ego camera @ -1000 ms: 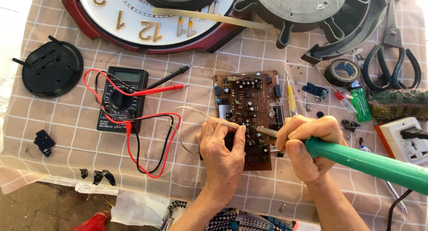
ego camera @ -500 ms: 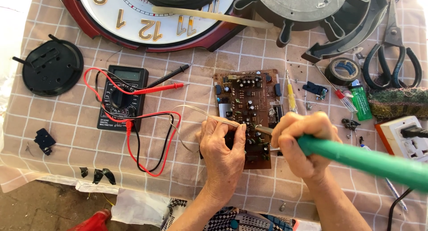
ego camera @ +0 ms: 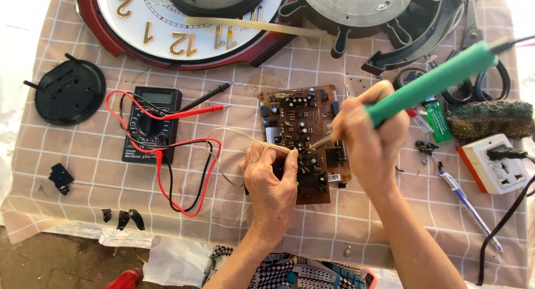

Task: The person strips the insulation from a white wire and solders it to a circuit board using a soldering iron and solder. They then use a multimeter to test the connection and trim the excess wire with pliers.

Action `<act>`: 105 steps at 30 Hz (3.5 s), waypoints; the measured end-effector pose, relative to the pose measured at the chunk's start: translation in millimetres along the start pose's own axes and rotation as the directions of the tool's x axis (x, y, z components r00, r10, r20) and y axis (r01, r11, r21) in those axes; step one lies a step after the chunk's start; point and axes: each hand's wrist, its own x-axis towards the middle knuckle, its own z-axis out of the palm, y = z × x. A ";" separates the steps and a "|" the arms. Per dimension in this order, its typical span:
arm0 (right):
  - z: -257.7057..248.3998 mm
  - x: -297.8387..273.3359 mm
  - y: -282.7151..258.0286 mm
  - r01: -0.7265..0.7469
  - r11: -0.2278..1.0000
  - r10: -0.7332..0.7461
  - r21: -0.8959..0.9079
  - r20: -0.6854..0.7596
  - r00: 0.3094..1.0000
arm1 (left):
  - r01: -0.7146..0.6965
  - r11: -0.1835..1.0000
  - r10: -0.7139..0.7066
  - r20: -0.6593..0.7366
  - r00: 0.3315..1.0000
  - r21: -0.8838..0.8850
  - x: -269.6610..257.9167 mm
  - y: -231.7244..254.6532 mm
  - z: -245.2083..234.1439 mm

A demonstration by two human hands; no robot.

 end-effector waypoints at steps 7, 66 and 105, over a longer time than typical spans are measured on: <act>1.7 -9.2 1.9 0.303 0.944 -0.247 -0.131 0.328 0.912 | 0.014 0.989 -0.020 -0.040 0.999 -0.145 1.1 3.7 -3.0; -14.8 -13.4 2.9 0.001 0.982 0.009 0.189 -0.053 0.999 | -0.028 0.999 0.028 -0.007 1.000 0.033 0.1 -1.6 0.8; -3.8 -14.5 0.7 0.068 0.998 -0.067 0.006 -0.025 0.997 | -0.020 0.999 0.020 -0.003 1.000 0.038 2.3 0.3 -0.4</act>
